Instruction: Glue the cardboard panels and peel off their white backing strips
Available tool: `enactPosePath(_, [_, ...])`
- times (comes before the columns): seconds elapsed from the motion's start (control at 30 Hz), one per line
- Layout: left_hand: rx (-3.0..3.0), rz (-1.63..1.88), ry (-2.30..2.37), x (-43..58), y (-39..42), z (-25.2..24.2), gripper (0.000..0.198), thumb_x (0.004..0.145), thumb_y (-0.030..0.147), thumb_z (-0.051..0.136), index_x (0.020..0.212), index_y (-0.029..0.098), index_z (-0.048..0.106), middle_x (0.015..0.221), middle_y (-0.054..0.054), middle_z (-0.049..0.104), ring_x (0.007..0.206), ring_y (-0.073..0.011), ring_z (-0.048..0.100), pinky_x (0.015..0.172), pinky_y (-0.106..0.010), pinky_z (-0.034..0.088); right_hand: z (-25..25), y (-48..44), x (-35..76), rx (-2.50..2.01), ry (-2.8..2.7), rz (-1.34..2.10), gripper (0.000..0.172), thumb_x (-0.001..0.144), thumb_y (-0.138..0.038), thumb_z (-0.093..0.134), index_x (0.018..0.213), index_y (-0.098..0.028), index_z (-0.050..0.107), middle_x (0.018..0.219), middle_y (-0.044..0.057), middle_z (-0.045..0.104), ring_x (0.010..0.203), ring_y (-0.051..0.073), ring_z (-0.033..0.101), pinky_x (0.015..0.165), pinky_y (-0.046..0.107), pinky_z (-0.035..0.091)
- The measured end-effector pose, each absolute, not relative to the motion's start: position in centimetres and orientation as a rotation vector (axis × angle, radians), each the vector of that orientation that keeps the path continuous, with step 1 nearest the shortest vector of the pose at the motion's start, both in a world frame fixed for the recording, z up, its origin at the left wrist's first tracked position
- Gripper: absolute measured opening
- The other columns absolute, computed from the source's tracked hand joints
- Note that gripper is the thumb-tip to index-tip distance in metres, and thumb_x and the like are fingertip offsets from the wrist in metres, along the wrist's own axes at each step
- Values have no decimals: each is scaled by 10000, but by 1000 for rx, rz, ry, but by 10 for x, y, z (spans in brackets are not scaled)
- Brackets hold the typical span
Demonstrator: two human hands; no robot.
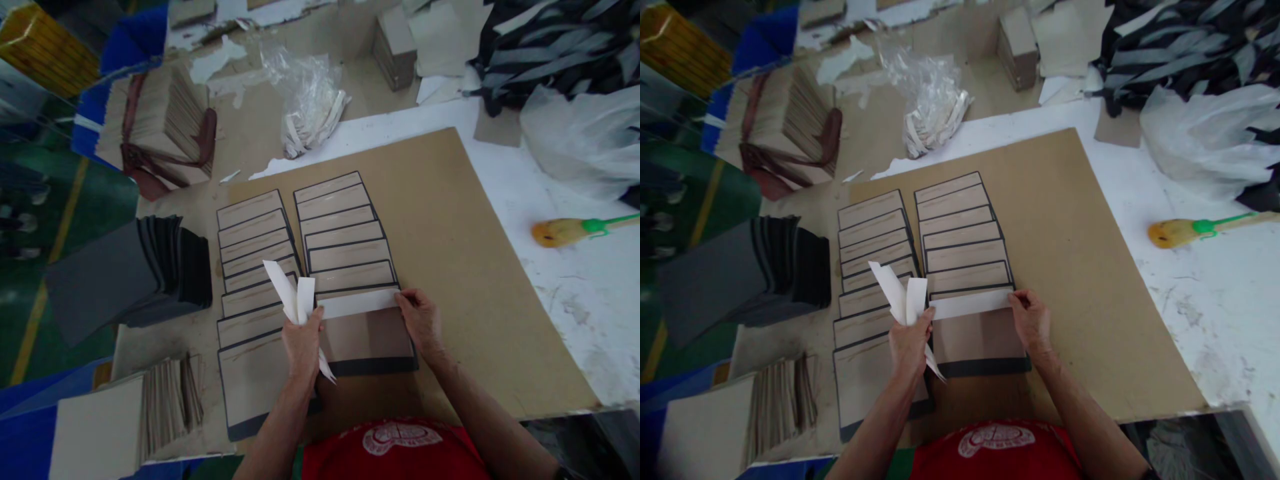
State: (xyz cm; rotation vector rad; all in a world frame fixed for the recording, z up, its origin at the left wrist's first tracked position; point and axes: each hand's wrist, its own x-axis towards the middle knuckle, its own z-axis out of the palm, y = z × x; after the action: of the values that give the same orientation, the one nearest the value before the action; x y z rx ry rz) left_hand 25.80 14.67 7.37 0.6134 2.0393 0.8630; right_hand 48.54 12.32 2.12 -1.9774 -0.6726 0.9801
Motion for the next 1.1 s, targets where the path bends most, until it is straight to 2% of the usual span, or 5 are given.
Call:
enactPosePath(0.17, [613,883,2079,263,150,67,431,584,423,807,861,131,653,603,10,637,503,-130,561,457,-247,429,14,126,485,-2005,-711,932,329,710,-513,652,753,-187,668,684,30,662,654,187,587,642,317,454])
enactPosePath(0.57, [701,872,2124,270,155,63,355,666,367,756,924,168,613,628,31,635,506,-133,569,477,-252,438,18,127,485,-2042,-691,922,358,694,-541,674,755,-189,663,682,40,666,643,195,588,627,320,454])
enactPosePath(0.7, [750,814,2160,269,155,58,333,699,359,737,942,179,596,697,5,648,569,-152,595,536,-273,463,18,127,486,-2052,-691,932,355,686,-535,675,755,-187,663,673,39,659,634,197,588,628,325,454])
enactPosePath(0.87, [831,794,2214,270,158,50,308,731,330,711,975,195,580,848,-41,685,732,-187,654,691,-318,511,11,125,486,-2072,-753,911,367,716,-542,665,788,-182,674,689,36,654,644,193,585,637,322,454])
enactPosePath(1.1, [831,760,2280,270,162,43,301,725,295,710,978,201,579,841,-34,693,742,-192,671,729,-339,526,9,125,485,-2115,-800,854,389,717,-570,652,761,-184,670,669,36,650,629,193,577,624,320,449])
